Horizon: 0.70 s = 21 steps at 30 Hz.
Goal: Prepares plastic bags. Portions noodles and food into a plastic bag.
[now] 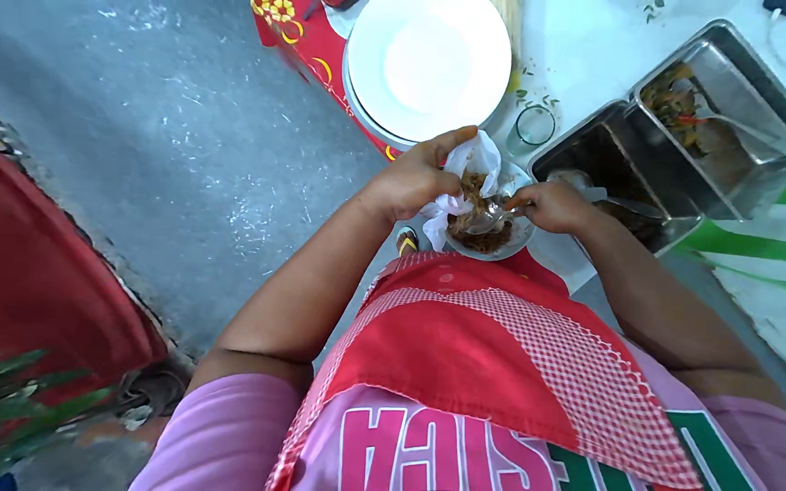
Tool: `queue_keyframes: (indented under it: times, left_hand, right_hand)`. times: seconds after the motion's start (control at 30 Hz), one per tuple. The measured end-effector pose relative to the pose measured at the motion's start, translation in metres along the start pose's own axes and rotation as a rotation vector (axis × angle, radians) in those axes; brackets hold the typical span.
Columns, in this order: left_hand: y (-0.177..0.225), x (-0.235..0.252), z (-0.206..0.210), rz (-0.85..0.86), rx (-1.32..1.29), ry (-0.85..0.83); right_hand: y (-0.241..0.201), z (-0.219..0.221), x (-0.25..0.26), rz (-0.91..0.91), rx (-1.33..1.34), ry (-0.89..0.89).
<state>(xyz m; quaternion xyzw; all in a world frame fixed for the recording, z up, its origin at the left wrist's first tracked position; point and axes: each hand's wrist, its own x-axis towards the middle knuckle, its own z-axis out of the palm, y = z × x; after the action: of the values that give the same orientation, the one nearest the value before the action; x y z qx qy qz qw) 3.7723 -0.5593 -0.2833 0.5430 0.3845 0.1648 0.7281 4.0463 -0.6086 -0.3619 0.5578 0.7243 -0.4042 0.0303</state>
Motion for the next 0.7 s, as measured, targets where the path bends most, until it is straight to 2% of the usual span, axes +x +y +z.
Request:
queue_keyframes:
  times: [0.17,0.33,0.43,0.57,0.7]
  left_hand:
    - [0.000,0.000,-0.001,-0.002,0.000,-0.002]
    - [0.001,-0.003,0.000,-0.006,0.042,-0.019]
    - [0.001,-0.005,0.000,0.000,0.066,-0.037]
    - [0.002,-0.007,0.002,-0.011,0.094,-0.033]
    - [0.002,-0.009,-0.001,-0.004,0.108,-0.036]
  right_hand:
    - [-0.006,-0.038,-0.027,-0.097,-0.036,0.026]
    - [-0.040,-0.090,-0.043,-0.119,-0.214,0.019]
    - [-0.069,-0.114,-0.039,-0.128,-0.333,0.004]
    - [-0.103,-0.122,-0.019,-0.113,-0.450,-0.040]
    - [-0.110,-0.133,-0.009,-0.097,-0.456,-0.076]
